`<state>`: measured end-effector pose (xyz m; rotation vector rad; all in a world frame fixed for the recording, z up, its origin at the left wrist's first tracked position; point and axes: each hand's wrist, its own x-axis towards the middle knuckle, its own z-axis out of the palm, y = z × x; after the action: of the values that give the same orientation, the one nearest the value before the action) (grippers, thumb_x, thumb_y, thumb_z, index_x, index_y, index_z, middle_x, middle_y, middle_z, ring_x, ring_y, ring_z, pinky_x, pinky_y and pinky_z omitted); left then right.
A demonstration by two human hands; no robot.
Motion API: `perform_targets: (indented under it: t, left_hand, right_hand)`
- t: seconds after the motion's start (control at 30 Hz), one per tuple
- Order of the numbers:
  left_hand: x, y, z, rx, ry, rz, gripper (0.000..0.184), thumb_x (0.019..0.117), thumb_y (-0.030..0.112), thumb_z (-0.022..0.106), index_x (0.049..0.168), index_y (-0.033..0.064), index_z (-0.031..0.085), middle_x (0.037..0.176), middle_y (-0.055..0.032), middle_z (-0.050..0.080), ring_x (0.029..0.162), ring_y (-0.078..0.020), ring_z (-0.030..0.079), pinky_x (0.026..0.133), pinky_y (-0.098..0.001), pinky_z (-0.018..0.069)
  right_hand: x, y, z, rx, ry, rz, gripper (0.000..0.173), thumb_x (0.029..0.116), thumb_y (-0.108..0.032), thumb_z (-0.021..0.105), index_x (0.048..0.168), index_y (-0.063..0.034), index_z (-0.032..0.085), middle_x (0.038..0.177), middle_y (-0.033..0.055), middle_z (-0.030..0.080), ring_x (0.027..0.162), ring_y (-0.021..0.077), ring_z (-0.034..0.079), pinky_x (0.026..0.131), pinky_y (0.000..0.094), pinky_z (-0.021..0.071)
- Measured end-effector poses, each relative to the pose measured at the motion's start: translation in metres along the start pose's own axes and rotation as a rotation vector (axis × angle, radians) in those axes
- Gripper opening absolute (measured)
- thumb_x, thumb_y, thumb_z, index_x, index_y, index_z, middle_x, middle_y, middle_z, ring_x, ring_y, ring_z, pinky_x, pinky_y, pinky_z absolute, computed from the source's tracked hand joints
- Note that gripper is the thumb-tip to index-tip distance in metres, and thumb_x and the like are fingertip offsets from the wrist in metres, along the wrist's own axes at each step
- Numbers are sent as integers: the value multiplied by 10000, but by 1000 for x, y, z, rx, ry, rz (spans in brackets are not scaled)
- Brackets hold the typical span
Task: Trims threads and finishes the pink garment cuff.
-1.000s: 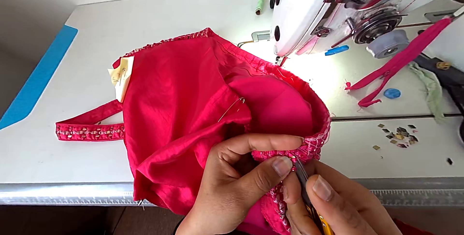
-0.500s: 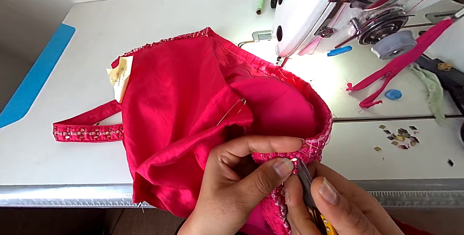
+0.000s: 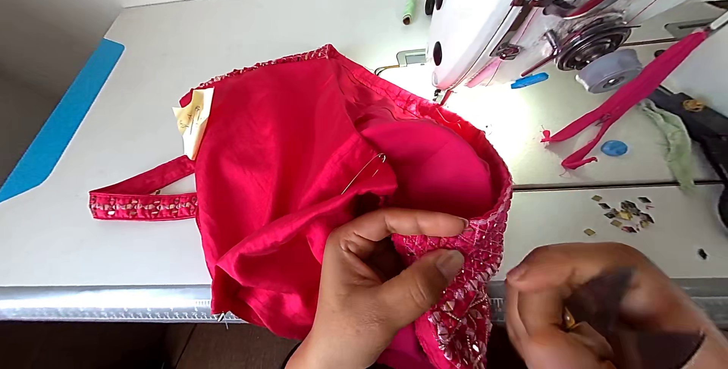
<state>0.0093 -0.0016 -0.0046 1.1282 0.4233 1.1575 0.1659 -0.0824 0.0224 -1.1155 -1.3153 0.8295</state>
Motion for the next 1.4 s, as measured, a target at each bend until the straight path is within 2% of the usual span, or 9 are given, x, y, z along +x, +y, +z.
perform_targets:
  t: [0.1,0.2,0.37,0.9,1.07,1.17,1.27,1.33,1.4]
  left_hand:
    - [0,-1,2,22,-16,10,222,897,-27,715,1106,39,751,979,-52,765,856,-49,723,785,-217,608]
    - [0,-2,1,82,-31,29,233,890,-34,717,1107,45,747,995,-38,762,869,-41,719,797,-213,607]
    - [0,-2,1,157,-33,35,237,876,-29,727,1097,51,753,996,-28,755,885,-45,713,802,-220,609]
    - [1,-1,1,139,-57,16,274,873,-37,726,1133,51,728,988,-31,762,870,-40,720,796,-213,609]
    - [1,-1,-2,78,-105,25,243,944,39,674,1187,41,696,1020,-28,746,898,-31,705,816,-209,595]
    - [2,-1,-2,47,-75,2,203,967,46,651,1163,44,707,987,-34,743,873,-38,704,798,-214,594]
    - [2,-2,-5,18,-66,-1,165,979,57,647,1129,67,714,957,-24,726,857,-30,686,788,-205,580]
    - [3,-2,-7,3,-75,2,126,991,83,644,1081,86,733,959,-1,720,875,-13,670,798,-187,564]
    - [3,-2,-7,-4,-81,-10,131,998,110,644,1063,89,756,953,7,723,877,-5,665,799,-180,557]
  right_hand:
    - [3,6,1,-442,106,-203,166,1035,-233,606,1067,-72,631,754,-11,575,657,-47,499,614,76,401]
    - [6,13,2,-628,148,-321,147,1033,-213,603,1095,-98,669,754,15,552,631,23,476,580,118,368]
    - [8,19,1,-857,181,-474,134,1011,-194,626,1097,-138,713,871,28,594,747,97,530,636,159,397]
    - [8,27,-6,-820,152,-563,125,1021,-160,607,1101,-123,696,1013,32,680,875,106,619,755,168,483]
    - [9,30,-3,-714,185,-489,121,1013,-165,634,1080,-102,712,1021,27,672,898,46,622,755,105,489]
    - [3,19,0,-477,143,-260,187,1032,-266,623,1080,-90,661,969,-23,672,842,-57,612,705,66,490]
    - [-3,0,-2,-76,-79,59,372,1097,-412,442,1077,-63,568,783,-45,573,691,-84,511,602,92,409]
    - [-5,-5,-3,179,-235,199,551,1097,-539,280,1065,-56,542,780,-38,531,675,-45,488,581,138,391]
    - [-6,-5,-2,363,-286,262,544,1106,-516,260,1066,-62,557,818,-62,512,694,-45,462,593,133,368]
